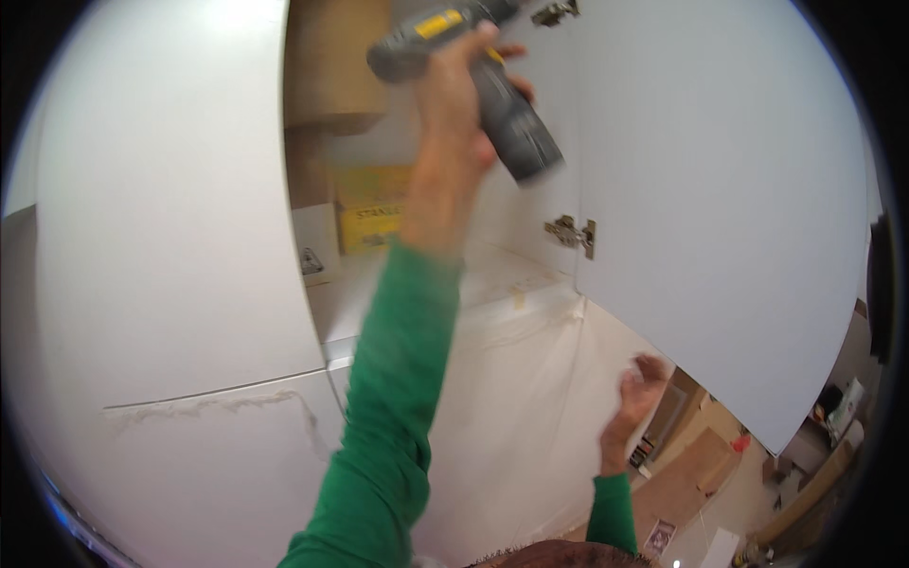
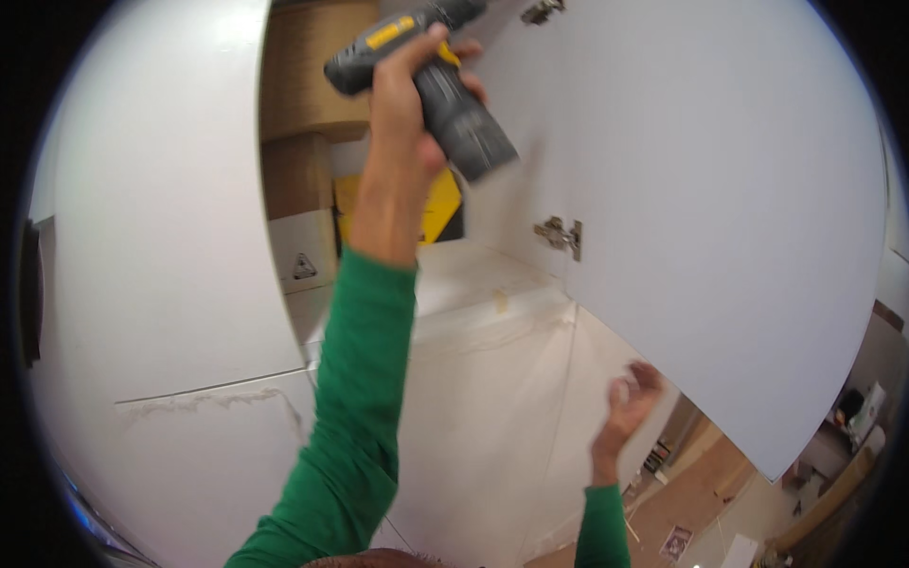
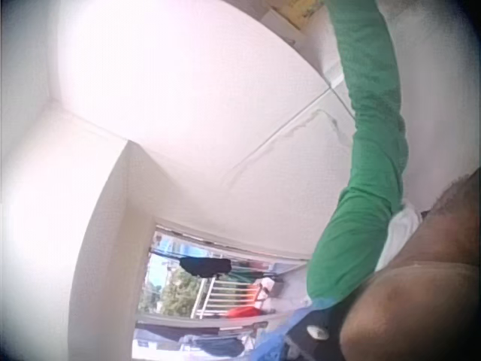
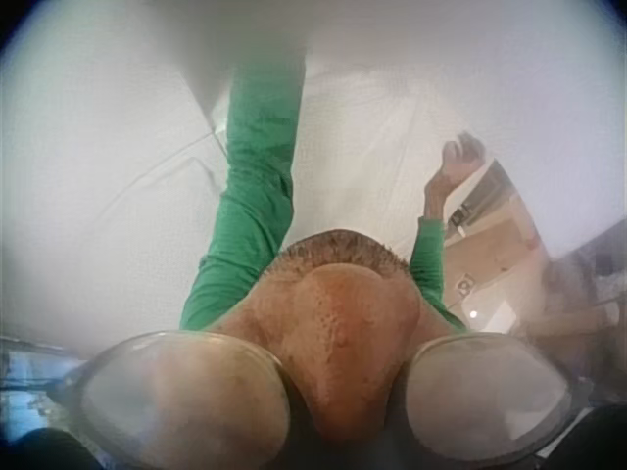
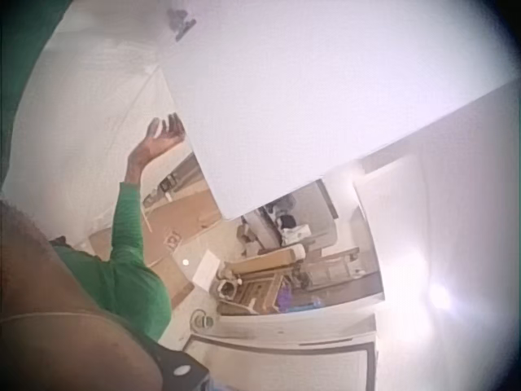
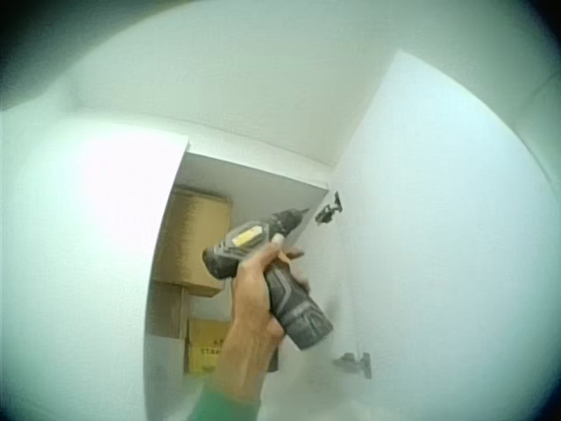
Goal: The person uses a cordless drill to attach metal hinges to white cabinet doors. They repeatedly open and close the doors to align the hinges, then drive screws into the hinge plates to secure them to the cabinet frame.
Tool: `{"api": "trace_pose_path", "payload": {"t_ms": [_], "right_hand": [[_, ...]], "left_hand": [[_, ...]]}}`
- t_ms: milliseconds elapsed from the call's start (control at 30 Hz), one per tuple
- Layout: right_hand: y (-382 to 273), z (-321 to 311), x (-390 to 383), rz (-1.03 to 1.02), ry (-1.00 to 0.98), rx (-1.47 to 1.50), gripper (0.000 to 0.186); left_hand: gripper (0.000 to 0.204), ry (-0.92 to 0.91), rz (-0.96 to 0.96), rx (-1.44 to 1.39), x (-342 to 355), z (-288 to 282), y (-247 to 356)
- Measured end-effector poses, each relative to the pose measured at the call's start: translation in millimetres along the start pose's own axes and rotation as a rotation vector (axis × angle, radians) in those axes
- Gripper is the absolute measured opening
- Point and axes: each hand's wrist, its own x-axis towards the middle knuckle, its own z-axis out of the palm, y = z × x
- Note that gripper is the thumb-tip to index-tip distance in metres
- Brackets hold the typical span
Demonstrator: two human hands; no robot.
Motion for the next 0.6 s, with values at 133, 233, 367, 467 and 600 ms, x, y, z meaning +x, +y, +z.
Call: {"api": "trace_pose_path", "payload": {"t_ms": [133, 233, 367, 467, 600], "right_hand": [[-40, -6, 25, -0.494, -0.040, 0.017, 0.095], [-56, 11, 17, -0.601, -0.047, 0.040, 0.096], [-59, 20, -15, -0.625, -0.068, -0.097, 0.091], [-60, 28, -38, -0.623, -0.198, -0.374, 0.082], [-69, 71, -47, -0.701, -0.345, -0.256, 0.067]], "left_hand": [[0.033, 0.070, 0.046, 0.202, -115, 21, 41], [0.034, 0.107, 0.192, 0.338, -172, 27, 84], [0.032, 0.145, 0.340, 0.443, -214, 20, 158], [0.033, 0.117, 0.497, 0.419, -237, 14, 217], [0.037, 0.243, 0.650, 0.492, -267, 10, 255]]}}
